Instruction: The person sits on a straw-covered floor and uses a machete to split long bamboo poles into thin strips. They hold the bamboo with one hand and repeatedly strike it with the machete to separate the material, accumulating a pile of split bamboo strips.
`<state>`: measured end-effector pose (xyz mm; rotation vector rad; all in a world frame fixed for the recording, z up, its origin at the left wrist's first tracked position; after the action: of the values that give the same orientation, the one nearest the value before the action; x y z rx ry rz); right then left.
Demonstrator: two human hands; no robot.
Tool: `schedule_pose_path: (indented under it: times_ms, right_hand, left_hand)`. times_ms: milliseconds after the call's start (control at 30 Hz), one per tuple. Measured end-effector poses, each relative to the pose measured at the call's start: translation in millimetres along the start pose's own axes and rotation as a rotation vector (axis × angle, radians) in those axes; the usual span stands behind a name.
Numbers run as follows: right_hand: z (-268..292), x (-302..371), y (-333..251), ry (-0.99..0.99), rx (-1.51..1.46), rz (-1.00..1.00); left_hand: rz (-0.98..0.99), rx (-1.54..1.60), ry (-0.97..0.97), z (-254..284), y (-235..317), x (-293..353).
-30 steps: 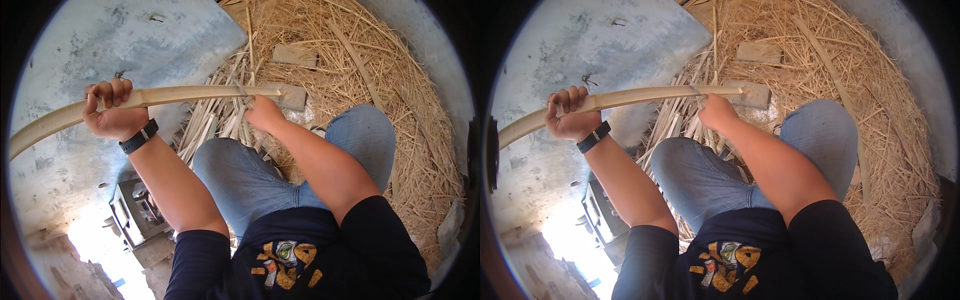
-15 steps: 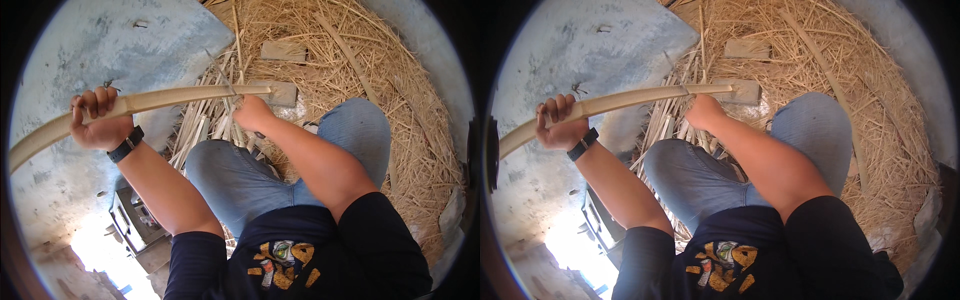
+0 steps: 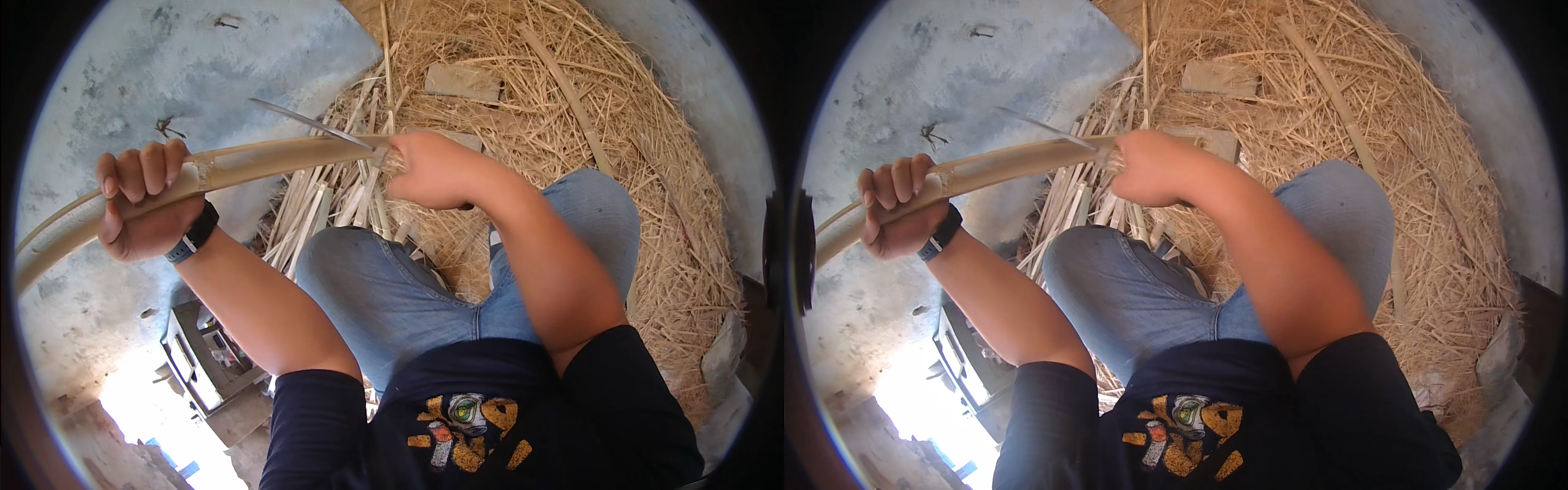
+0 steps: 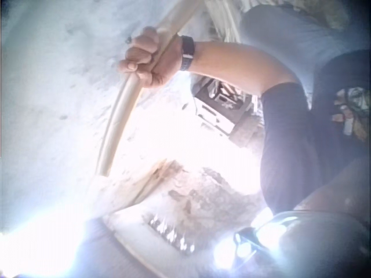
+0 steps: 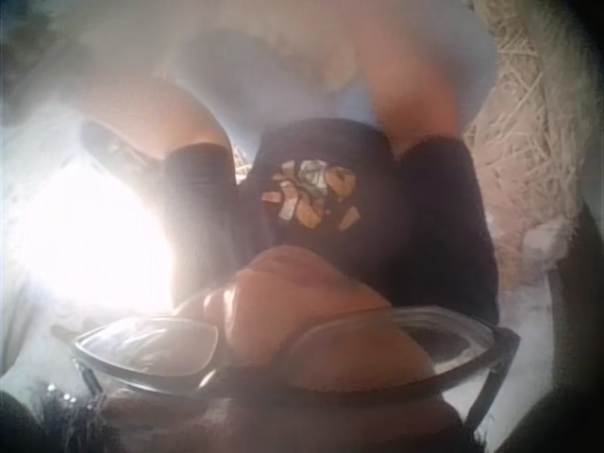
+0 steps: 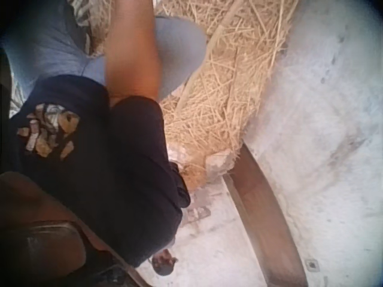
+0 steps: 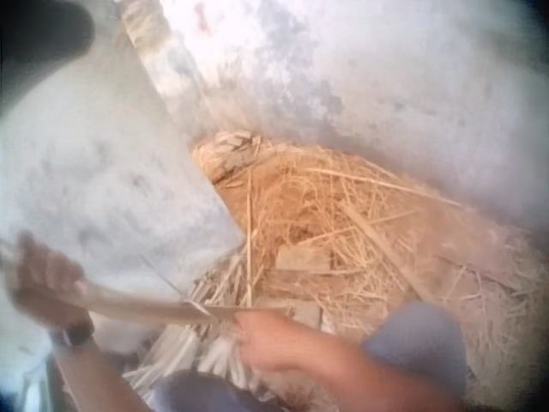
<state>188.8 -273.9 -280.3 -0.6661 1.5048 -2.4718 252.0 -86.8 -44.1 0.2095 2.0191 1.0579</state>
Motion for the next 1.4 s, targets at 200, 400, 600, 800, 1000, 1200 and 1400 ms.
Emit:
schedule_pose_path:
  times_ms: [200,400,600,800,1000,1200,1400]
  right_hand:
    - [-15,-19,19,-0.063,-0.160,-0.127]
    - [-32,-18,-3,-0.098,-0.243,-0.025]
    - [-40,-40,54,0.029,-0.272,-0.159]
    - [-47,-36,15,0.092,-0.145,0.076]
    - [-58,-36,65,0.253,-0.310,-0.119]
    - [-76,-30,26,0.191,-0.207,0.032]
    - [-83,-33,63,0.105,-0.138,-0.216]
  left_hand:
    - [-0.004,-0.058,0.028,-1,8,0]
    - [-0.016,-0.017,0.075,16,11,15]
    - [-0.043,-0.096,0.176,19,9,14]
    - [-0.098,-0.131,0.324,33,21,30]
    - [-0.212,-0.344,0.620,37,25,33]
    - [-0.266,-0.353,0.753,53,36,60]
    - [-0.326,-0.480,1.081,71,48,92]
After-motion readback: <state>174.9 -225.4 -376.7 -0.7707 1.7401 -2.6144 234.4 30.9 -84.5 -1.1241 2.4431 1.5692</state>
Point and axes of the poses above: each hand's wrist, its own x-axis away from the middle knuckle, its own z-axis out of the back of the hand, y = z × x, the point moved 10 cm from there along -x, towards the middle knuckle, and after that the axes turned 2 degrees about -y, right-handed, at the moved point
